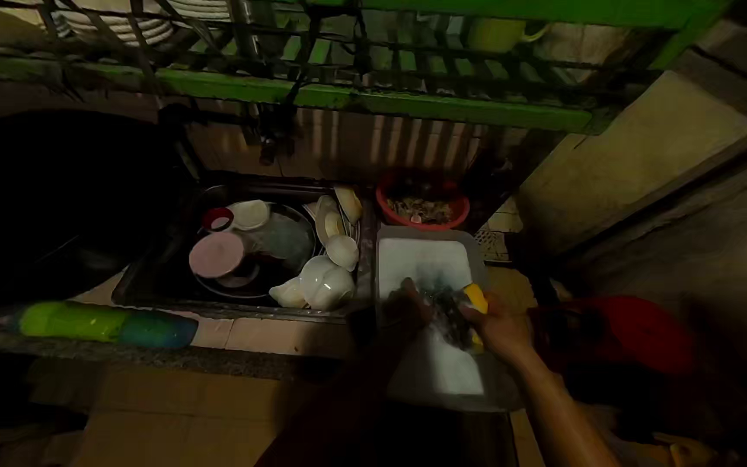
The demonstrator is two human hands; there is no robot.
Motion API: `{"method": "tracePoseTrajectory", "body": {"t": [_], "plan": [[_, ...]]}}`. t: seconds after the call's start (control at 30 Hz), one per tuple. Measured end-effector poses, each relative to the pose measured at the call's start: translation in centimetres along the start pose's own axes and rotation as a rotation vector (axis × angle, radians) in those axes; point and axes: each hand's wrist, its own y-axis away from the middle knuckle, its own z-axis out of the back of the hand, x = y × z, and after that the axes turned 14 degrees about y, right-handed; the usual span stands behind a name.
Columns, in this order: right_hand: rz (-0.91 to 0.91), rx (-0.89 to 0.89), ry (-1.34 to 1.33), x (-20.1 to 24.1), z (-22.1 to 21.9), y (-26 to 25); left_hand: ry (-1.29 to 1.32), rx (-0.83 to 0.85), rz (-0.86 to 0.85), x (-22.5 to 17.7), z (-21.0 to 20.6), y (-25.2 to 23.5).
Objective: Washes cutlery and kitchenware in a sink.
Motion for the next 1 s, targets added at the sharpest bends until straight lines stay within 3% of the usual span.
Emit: {"method": "tracePoseTrajectory", "body": {"t": [0.07,0.17,0.2,0.3,0.43,0.57,0.67,0.83,1.0], "plan": [[0.076,-0.041,-0.104,0.1,0.3,1.1,0.029,0.014,-0.124,0.5,-0.7,0.2],[0.131,-0.067,-0.120,0.1,1.1,1.3,-0.026,-0.173,-0.223,1.6,-1.8,0.7],[0.134,-0.024,-0.081,-0.3,1.4,1.1,-0.061,-0.205,-0.209,2.0,-2.0,0.8],[0.152,0.230,0.008,-2.3,1.5,0.0,-0.106,-0.095,-0.050,1.4,-1.9,1.5],[0.159,0.271,0.481,-3.3,0.2,-2.2,-0.178,-0.162,0.001,1.4,-2.7,-0.1],[0.209,0.223,0.800,-2.5,-2.8,0.0,-0.027,-0.216,0.097,1.3,-2.4,-1.5],[0.222,0.332,0.812,-3.7,-4.0,0.1,0.116,-0.280,0.076,1.8,-2.1,-1.3],[0.240,0.344,0.769,-4.1,-2.0,-2.5,0.071,-0.225,0.209,-0.2,-0.6,-2.3],[0.188,0.400,0.508,-2.9,1.1,-3.2,-0.038,-0.297,0.104,-1.7,-0.9,-1.7]]}}
